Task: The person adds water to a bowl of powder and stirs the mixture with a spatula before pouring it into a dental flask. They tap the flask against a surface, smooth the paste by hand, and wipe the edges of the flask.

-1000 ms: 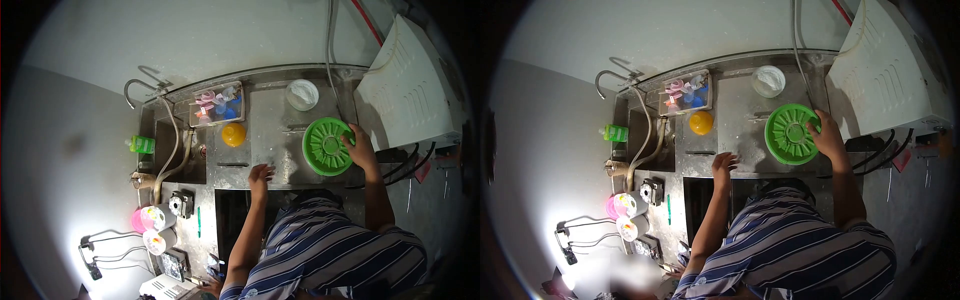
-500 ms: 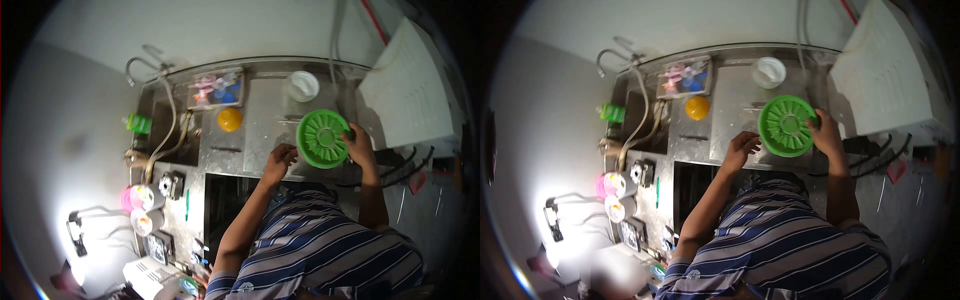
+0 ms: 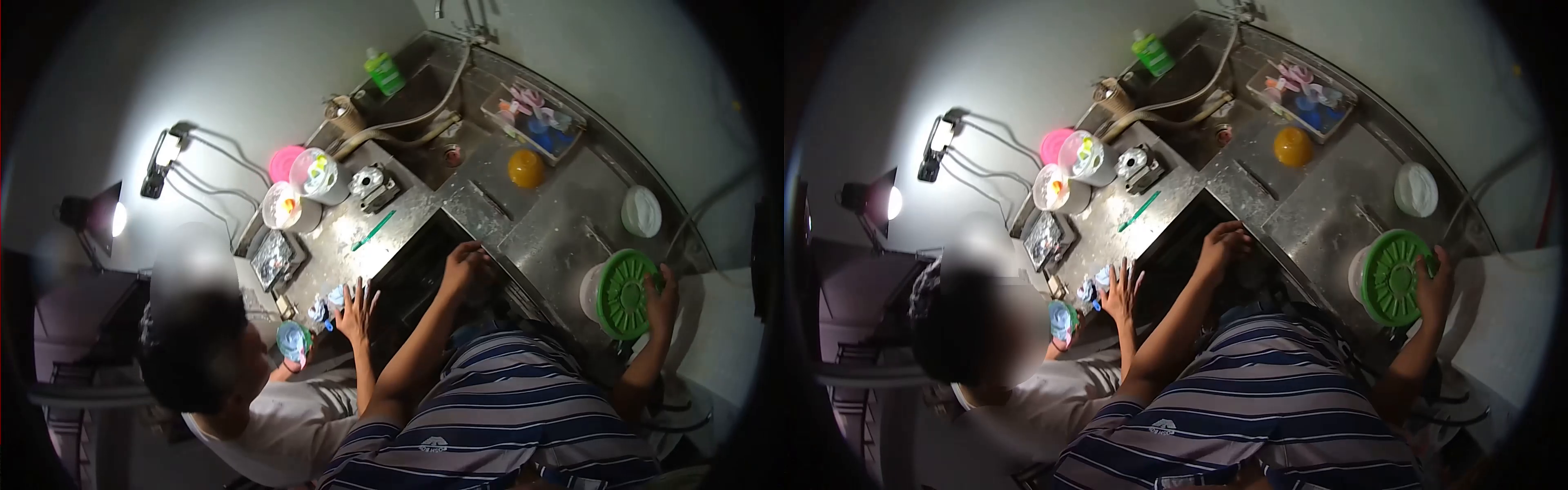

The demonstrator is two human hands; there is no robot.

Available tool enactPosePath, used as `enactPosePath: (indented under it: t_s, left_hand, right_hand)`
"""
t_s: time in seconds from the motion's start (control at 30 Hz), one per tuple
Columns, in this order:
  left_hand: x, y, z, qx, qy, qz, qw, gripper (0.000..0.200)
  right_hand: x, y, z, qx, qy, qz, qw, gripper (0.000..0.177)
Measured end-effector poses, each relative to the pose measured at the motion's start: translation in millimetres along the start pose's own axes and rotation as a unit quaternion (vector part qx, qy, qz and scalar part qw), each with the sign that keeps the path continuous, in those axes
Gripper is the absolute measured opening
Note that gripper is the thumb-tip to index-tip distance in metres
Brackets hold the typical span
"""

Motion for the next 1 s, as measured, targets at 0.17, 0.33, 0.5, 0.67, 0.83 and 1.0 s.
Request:
enactPosePath:
  t_s: [0.17,0.33,0.5,0.67,0.83,1.0]
  left_hand:
    - [16,52,3,0.047,0.009,-0.086,0.995,0.027]
    - [30,47,5,0.066,-0.01,-0.062,0.996,0.025]
    - [31,58,-17,0.092,-0.094,-0.109,0.985,0.059]
    - [-53,150,-66,0.194,-0.077,-0.104,0.972,0.07]
    - [-88,187,-93,0.098,0.0,-0.161,0.982,0.062]
    - [-82,171,-83,0.073,-0.004,-0.15,0.986,0.051]
  right_hand:
    - [-65,-17,-32,-0.072,-0.017,0.029,0.997,0.058]
    - [-171,-61,-120,0.026,-0.045,0.118,0.992,0.068]
    - [-134,-58,-76,-0.001,-0.072,0.161,0.984,0.056]
    - [-143,-53,-81,-0.03,-0.058,0.155,0.986,0.054]
    - [-175,-47,-87,-0.073,-0.113,0.222,0.966,0.047]
    - [-220,-39,-111,-0.092,-0.151,0.216,0.96,0.054]
Point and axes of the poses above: each hand's wrist, its own x-axis away from the middle knuckle, its own y-axis out of the back of the hand, z = x × y, the point moved 7 cm from there along -x, towards the middle knuckle
